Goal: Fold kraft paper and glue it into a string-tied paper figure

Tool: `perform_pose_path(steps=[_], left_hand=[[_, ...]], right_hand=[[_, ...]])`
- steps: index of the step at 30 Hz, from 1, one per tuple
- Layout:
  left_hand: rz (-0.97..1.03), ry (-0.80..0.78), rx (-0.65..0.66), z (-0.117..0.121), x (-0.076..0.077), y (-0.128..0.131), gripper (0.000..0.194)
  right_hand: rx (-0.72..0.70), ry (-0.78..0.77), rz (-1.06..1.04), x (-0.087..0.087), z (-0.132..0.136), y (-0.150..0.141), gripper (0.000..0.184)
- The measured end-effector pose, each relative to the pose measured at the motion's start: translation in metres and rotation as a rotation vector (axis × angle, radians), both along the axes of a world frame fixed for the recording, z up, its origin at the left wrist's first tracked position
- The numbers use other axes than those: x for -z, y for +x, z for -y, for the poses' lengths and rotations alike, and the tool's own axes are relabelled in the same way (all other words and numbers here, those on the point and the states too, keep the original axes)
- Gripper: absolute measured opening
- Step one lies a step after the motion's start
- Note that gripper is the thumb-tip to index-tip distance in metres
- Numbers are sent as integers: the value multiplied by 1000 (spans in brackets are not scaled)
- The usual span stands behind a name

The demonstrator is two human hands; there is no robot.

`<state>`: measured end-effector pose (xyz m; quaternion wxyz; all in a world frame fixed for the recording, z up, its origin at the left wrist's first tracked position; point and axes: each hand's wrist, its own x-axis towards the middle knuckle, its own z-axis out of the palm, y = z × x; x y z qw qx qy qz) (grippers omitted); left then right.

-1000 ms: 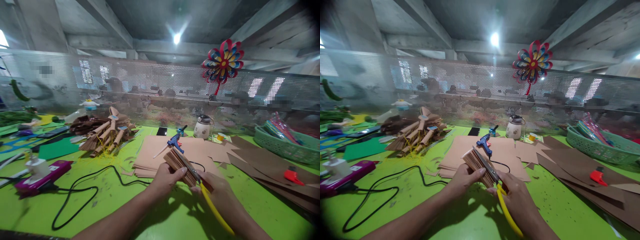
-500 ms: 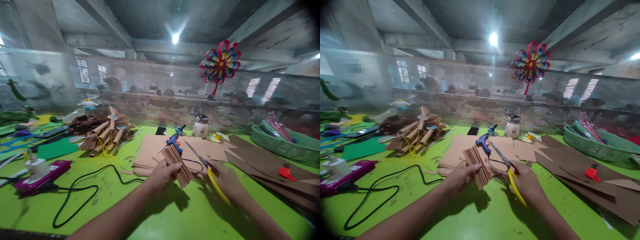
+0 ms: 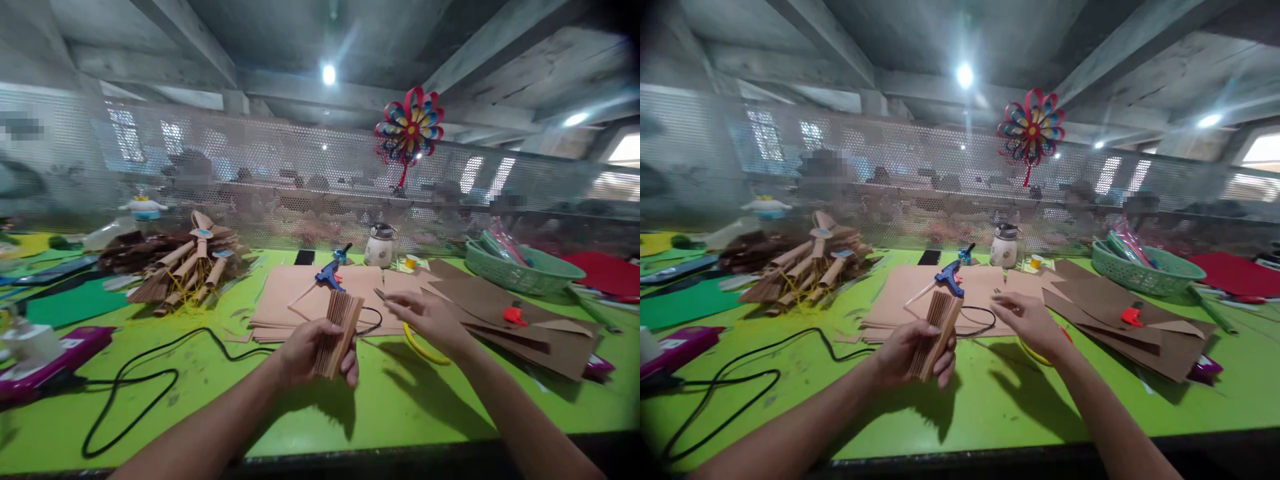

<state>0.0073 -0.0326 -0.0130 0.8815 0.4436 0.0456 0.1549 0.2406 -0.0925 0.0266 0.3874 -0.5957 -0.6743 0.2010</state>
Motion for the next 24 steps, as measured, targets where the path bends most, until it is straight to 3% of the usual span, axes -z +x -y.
perform_pose_path(steps=[3, 5, 15, 18, 21, 24], left_hand=[[-28, 36, 88, 1, 3, 1, 31], [-44, 51, 132, 1, 4, 0, 30], [-136, -10, 448, 0, 10, 0, 35], [-184, 5, 527, 4, 7, 4, 33], [-221, 45, 528, 6, 3, 5, 33], [-242, 99, 407, 7, 1, 4, 37]], right_hand=[[-479, -160, -321, -16, -5, -32, 55], [-608, -205, -394, -18, -12, -44, 63], [-769, -327, -482, 10, -31, -44, 53], [-810, -300, -491, 17, -27, -41, 39], [-813, -171, -454, 19, -24, -38, 16], [-747, -72, -456, 18, -24, -36, 8]])
